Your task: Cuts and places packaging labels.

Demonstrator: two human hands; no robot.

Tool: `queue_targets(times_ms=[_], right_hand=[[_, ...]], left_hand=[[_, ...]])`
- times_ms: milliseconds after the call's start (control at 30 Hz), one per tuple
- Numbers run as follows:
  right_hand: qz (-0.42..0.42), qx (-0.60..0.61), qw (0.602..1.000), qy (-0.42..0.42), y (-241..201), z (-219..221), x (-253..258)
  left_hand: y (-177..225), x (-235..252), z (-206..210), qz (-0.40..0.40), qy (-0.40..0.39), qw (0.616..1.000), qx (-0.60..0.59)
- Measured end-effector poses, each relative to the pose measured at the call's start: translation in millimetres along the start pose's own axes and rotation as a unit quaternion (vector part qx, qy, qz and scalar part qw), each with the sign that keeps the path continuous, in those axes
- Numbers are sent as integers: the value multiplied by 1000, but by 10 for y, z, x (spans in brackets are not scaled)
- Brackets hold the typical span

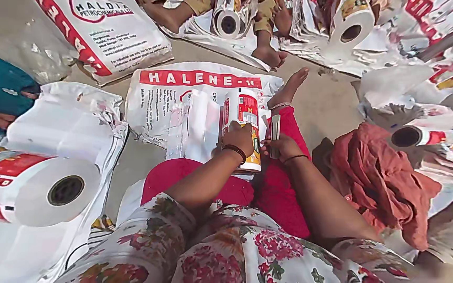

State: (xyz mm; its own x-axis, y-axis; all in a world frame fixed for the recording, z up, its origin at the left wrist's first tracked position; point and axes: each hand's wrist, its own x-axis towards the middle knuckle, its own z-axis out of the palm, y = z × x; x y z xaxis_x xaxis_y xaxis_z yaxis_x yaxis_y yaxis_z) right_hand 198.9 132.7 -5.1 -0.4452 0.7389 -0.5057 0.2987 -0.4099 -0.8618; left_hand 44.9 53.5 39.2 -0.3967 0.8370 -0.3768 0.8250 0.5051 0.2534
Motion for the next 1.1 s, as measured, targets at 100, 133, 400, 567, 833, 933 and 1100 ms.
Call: queue_targets(times_ms=[100, 133, 400, 567, 833, 933, 1100], right_hand=[[-1, -36, 999, -3, -14, 3, -60], [-3, -41, 999, -4, -14, -5, -63], [-3, -9, 1000, 7, 14, -43, -28], [15, 21, 999, 21, -50, 0, 6], [8, 3, 1000, 12, -17, 28, 68], [9, 16, 1000, 13, -38, -21, 36], [12, 46, 999, 12, -45, -124, 41]], left_hand=[[-16, -29, 51, 15, 11, 1000, 9], [-29, -32, 67, 19, 15, 1000, 11], [-159, 8, 7, 104, -26, 991, 80], [-383, 37, -58, 211, -36, 971, 105], [-799, 422, 220, 487, 162, 853, 91], [-772, 528, 314, 517, 200, 827, 91], [-742, 546, 365, 503, 203, 834, 96]])
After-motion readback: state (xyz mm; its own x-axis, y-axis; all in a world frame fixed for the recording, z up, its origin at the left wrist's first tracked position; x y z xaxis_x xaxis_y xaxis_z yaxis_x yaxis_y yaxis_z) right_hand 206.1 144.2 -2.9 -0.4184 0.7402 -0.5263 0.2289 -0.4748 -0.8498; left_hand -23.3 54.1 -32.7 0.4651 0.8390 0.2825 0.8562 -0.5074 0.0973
